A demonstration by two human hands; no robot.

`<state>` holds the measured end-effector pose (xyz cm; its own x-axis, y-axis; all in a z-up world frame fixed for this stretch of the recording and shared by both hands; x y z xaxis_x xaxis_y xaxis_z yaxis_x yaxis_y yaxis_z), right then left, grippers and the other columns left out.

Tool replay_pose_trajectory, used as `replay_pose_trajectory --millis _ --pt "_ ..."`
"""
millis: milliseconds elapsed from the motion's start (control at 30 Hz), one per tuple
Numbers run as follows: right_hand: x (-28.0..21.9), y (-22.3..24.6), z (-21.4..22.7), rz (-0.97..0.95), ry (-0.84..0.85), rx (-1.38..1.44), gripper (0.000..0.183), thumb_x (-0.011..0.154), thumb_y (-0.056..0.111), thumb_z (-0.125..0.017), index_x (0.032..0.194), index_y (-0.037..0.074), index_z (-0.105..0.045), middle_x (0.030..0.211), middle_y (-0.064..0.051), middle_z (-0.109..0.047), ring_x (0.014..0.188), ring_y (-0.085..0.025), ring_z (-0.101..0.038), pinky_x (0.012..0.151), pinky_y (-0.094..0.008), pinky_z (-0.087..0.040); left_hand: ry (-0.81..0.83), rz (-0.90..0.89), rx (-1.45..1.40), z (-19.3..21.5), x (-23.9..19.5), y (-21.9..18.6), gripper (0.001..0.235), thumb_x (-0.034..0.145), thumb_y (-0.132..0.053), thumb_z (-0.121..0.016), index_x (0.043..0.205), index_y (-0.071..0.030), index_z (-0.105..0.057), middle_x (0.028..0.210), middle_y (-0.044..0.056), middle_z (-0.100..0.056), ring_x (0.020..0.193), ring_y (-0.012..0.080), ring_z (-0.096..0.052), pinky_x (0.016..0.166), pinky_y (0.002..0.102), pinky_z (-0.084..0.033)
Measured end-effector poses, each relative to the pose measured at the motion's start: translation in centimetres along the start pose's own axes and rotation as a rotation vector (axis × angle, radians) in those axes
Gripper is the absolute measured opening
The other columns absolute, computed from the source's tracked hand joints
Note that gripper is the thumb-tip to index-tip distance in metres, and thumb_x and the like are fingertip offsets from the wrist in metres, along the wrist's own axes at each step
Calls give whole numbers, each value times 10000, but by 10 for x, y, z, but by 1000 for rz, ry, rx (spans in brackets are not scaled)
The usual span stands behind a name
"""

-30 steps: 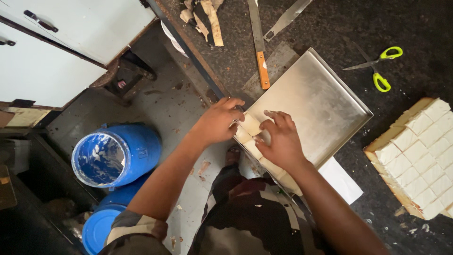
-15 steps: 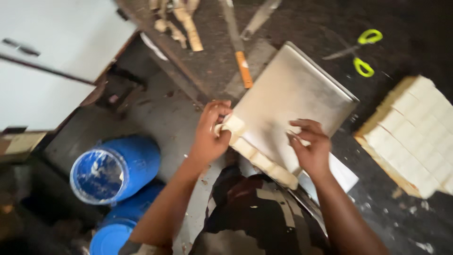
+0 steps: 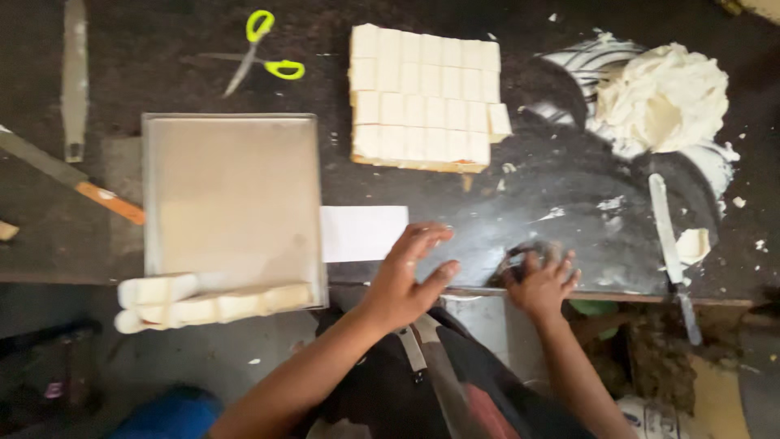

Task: The person wraps rectangular cake pieces with strips of paper one at a time and places them into rows in a metal tray.

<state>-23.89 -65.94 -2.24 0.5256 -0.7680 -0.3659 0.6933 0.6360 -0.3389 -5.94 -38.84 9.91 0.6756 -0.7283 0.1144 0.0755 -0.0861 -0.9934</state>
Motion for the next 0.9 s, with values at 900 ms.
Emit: replay_pose_trajectory --millis 900 --pt "2 208 28 1021 -339 528 664 884 105 -671 1515 89 -468 1310 -155 -675 1264 -349 -622 1151 -430 -412 -628 396 -636 -16 -119 85 581 900 -191 -556 1466 -106 -454 1304 113 -645 1081 200 -660 924 348 -510"
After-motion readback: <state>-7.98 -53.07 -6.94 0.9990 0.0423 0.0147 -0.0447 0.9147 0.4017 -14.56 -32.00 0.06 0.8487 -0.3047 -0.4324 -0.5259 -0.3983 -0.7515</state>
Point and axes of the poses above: each hand's wrist, its own x-axis towards the middle knuckle, its own z-axis out of the back of the hand, y = z × x, the point moved 1 cm from there along x, towards the middle knuckle
